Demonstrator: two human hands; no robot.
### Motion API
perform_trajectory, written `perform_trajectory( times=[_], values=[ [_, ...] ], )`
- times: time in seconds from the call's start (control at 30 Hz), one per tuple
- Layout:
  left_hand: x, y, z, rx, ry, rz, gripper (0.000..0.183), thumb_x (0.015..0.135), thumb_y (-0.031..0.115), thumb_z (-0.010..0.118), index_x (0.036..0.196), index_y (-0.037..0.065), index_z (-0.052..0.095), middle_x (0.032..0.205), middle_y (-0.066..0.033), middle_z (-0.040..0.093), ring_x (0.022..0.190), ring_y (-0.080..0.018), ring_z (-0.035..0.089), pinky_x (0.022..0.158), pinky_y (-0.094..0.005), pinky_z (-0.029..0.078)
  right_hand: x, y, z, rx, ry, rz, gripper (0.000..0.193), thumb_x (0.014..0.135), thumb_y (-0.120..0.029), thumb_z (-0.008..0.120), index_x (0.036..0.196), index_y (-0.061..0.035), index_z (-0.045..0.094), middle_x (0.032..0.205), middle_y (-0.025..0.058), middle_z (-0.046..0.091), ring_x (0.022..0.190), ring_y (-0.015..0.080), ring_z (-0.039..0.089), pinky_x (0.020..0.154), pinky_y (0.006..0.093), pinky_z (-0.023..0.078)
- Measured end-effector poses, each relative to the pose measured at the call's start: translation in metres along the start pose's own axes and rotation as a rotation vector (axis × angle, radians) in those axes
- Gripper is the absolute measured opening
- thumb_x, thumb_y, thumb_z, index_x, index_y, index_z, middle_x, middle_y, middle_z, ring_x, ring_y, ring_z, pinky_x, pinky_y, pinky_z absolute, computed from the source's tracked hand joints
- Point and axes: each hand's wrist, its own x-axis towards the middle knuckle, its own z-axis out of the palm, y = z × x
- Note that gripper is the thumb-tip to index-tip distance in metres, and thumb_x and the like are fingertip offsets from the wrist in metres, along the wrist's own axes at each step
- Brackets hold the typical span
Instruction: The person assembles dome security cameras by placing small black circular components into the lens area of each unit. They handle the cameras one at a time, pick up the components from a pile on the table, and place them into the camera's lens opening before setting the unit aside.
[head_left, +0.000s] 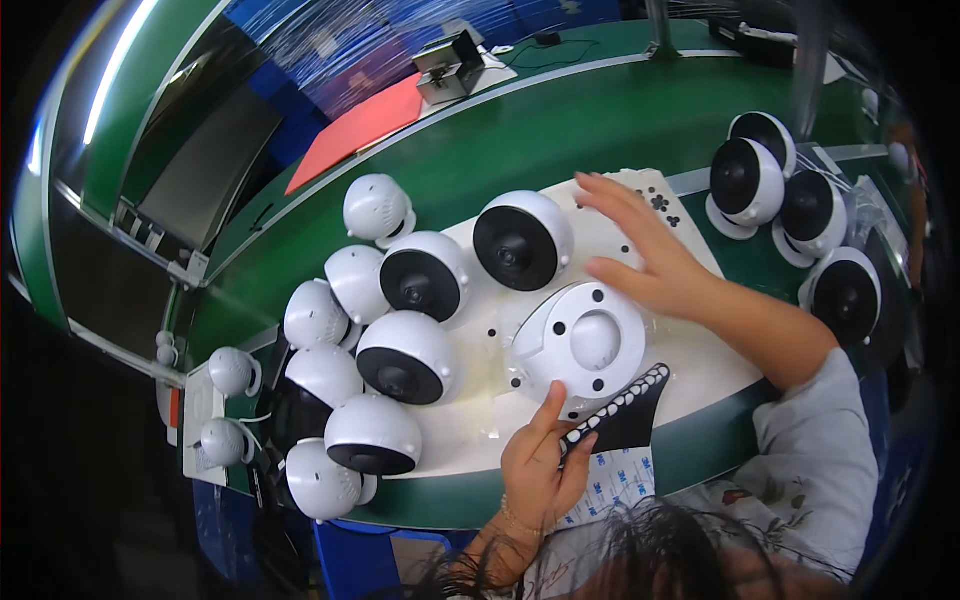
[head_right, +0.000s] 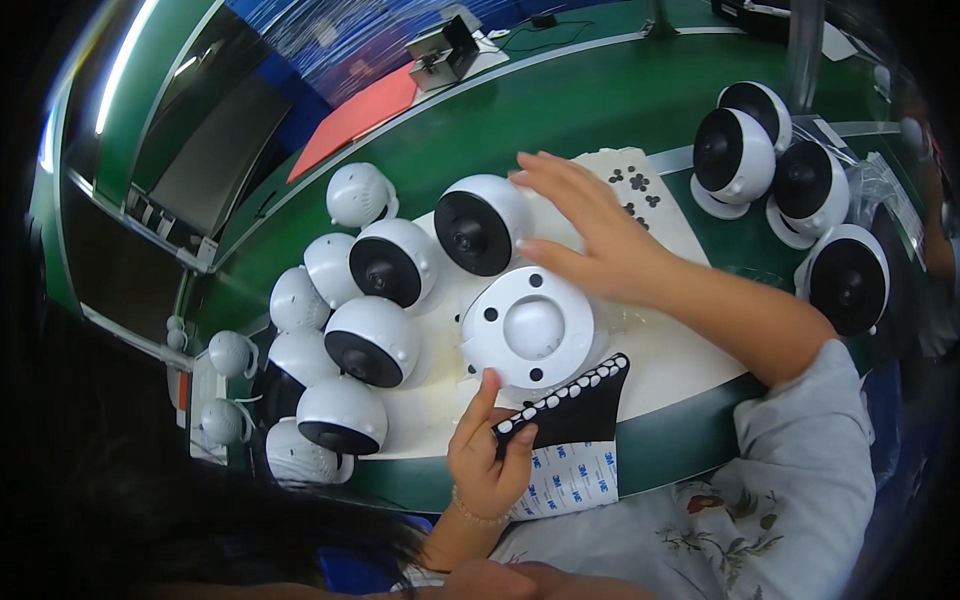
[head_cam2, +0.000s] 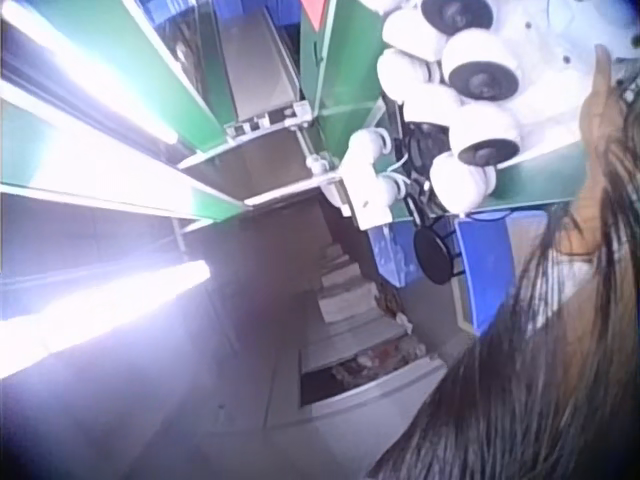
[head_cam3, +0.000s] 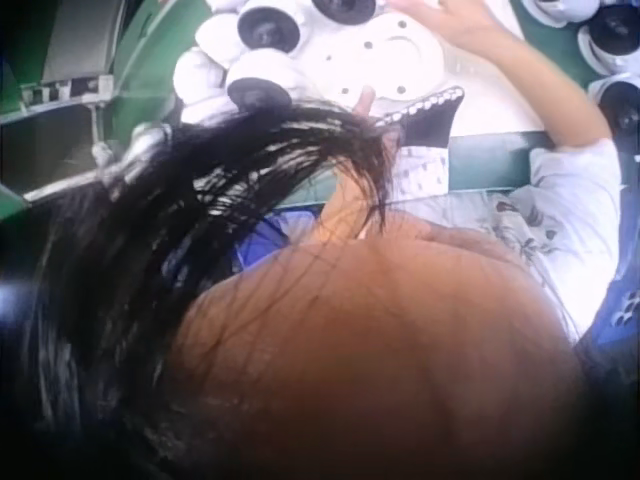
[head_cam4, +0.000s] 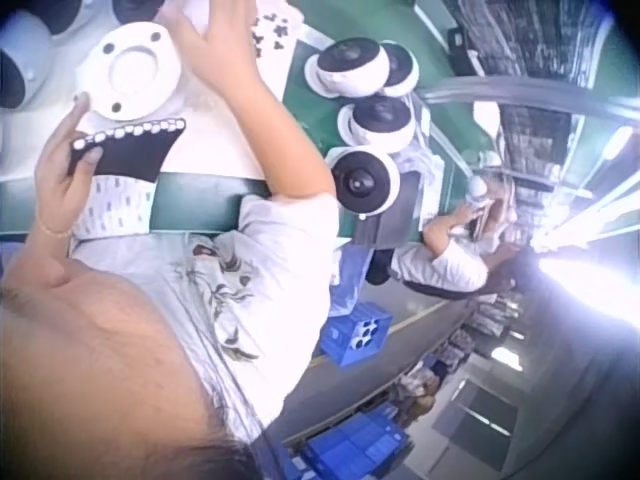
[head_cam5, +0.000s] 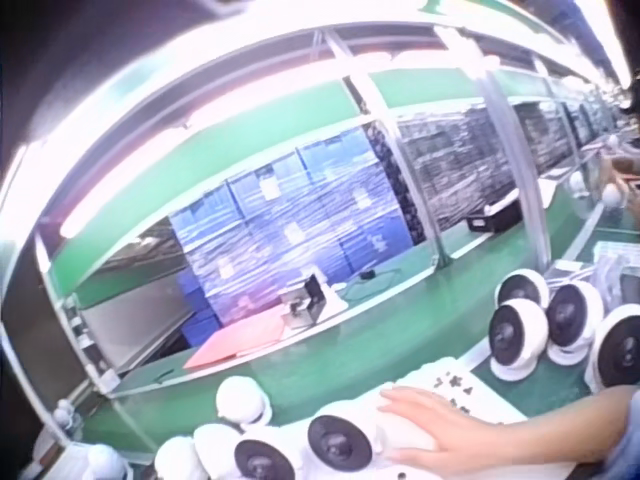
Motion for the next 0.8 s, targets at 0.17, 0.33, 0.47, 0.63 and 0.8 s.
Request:
perform_trajectory(
  times=[0.17,0.33,0.47,0.63,0.8],
  values=[
    [-0.003,-0.001,0.002,-0.039,0.036,-0.010,0.019,0.065,0.001,0.066,0.074,-0.007,0.051,0.118,-0.0239,0.048,0.063,-0.0249,0.057,0.057,-0.0303,0.046,-0.046,-0.059,-0.020,-0.085,0.032,-0.479,0.024,0.068,-0.023,0.067,0.090,-0.0132,0.061,0.121,0.0071,0.049,0.116,0.0288,0.039,0.085,0.0417,0.030],
    [-0.003,-0.002,0.006,-0.004,0.066,0.009,0.020,0.063,0.001,0.067,0.077,-0.006,0.056,0.119,-0.0210,0.049,0.062,-0.0240,0.056,0.055,-0.0299,0.044,-0.048,-0.070,0.001,-0.014,-0.058,-0.491,0.017,0.067,-0.021,0.068,0.082,-0.0140,0.061,0.113,0.0003,0.055,0.112,0.0228,0.042,0.082,0.0383,0.030],
    [0.001,0.001,0.002,0.087,0.030,0.017,0.020,0.062,0.002,0.068,0.077,-0.005,0.056,0.120,-0.0197,0.049,0.062,-0.0236,0.056,0.054,-0.0297,0.044,-0.061,-0.064,0.007,-0.177,-0.019,-0.645,0.015,0.068,-0.016,0.066,0.081,-0.0122,0.061,0.114,-0.0004,0.054,0.113,0.0212,0.042,0.083,0.0375,0.030],
    [0.000,-0.001,0.002,0.062,0.033,0.029,0.022,0.062,0.005,0.070,0.077,-0.005,0.057,0.121,-0.0190,0.048,0.063,-0.0237,0.057,0.056,-0.0297,0.045,-0.067,-0.051,-0.004,-0.016,-0.010,-0.431,0.008,0.074,-0.014,0.060,0.081,-0.0100,0.058,0.121,0.0073,0.048,0.118,0.0285,0.036,0.090,0.0414,0.028],
    [0.001,0.003,0.003,0.059,0.026,-0.008,0.025,0.060,0.003,0.071,0.078,-0.007,0.056,0.120,-0.0196,0.049,0.064,-0.0236,0.058,0.057,-0.0300,0.046,-0.062,-0.035,-0.018,0.092,-0.099,-0.059,0.012,0.084,-0.017,0.053,0.087,-0.0053,0.053,0.125,0.0155,0.040,0.120,0.0358,0.031,0.099,0.0448,0.022]
  ],
)
